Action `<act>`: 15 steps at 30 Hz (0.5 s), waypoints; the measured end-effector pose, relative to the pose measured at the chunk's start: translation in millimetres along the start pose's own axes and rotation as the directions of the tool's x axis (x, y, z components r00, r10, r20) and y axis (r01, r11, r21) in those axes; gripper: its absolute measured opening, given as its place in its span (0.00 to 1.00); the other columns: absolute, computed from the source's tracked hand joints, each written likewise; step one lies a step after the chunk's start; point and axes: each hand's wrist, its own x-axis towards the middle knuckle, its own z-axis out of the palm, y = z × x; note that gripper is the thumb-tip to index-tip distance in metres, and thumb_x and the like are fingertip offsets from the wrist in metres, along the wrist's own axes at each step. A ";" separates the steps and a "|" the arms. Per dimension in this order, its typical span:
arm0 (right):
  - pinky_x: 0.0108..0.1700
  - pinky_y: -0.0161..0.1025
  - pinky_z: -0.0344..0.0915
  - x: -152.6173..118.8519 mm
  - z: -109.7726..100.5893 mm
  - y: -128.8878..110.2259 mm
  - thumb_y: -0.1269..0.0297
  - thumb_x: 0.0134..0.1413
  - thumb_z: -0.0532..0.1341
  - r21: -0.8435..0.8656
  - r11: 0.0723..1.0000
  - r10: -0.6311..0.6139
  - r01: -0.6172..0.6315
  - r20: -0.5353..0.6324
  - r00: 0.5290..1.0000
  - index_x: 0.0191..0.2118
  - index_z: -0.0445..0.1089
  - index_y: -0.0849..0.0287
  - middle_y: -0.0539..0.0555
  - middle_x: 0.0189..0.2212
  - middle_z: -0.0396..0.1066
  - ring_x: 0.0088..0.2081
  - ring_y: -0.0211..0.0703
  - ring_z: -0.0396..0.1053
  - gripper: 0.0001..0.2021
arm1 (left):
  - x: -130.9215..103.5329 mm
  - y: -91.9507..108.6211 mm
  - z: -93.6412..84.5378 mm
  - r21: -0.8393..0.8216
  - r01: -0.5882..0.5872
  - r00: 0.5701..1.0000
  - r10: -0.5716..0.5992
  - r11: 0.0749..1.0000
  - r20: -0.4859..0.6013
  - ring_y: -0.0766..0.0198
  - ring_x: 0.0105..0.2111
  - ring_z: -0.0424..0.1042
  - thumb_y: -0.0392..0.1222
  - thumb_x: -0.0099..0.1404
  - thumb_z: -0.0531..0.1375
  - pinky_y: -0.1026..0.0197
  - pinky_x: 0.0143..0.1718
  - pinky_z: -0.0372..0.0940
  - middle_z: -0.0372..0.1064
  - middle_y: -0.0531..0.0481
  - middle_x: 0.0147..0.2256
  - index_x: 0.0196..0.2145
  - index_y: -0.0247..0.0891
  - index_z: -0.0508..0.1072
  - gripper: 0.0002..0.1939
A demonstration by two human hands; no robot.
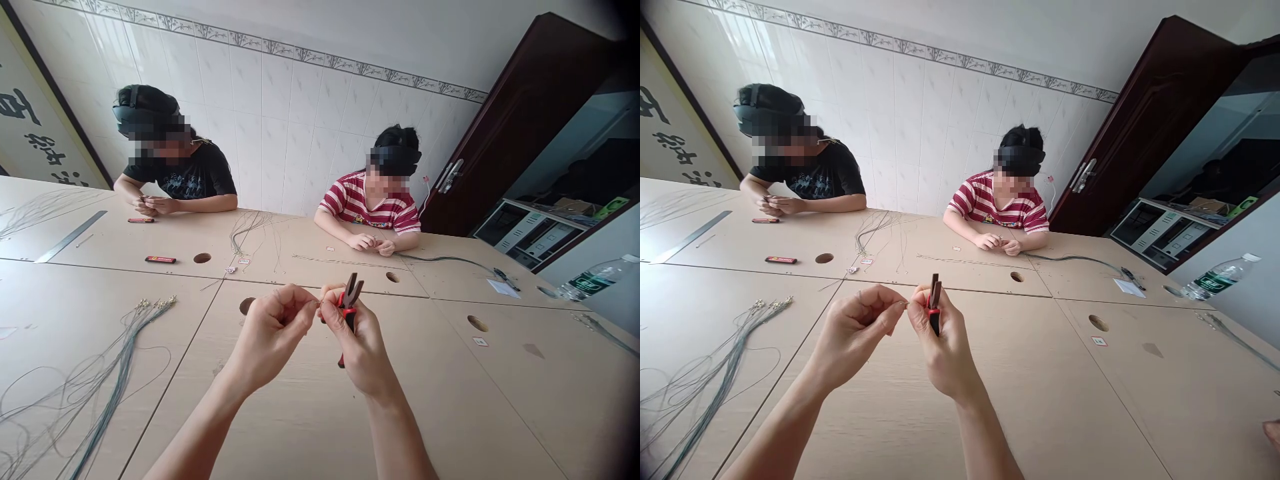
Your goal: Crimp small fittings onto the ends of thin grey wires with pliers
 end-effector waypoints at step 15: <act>0.29 0.36 0.53 -2.2 -3.0 -4.3 0.58 0.65 0.55 -0.033 0.999 -0.015 0.016 0.015 1.000 0.30 0.59 0.57 0.49 0.30 0.56 0.27 0.35 0.50 0.12 | -0.2 2.3 -0.2 -0.184 0.053 0.998 -0.060 0.982 -0.033 0.73 0.18 0.48 0.37 0.66 0.52 0.67 0.19 0.49 0.68 0.57 0.28 0.34 0.42 0.59 0.03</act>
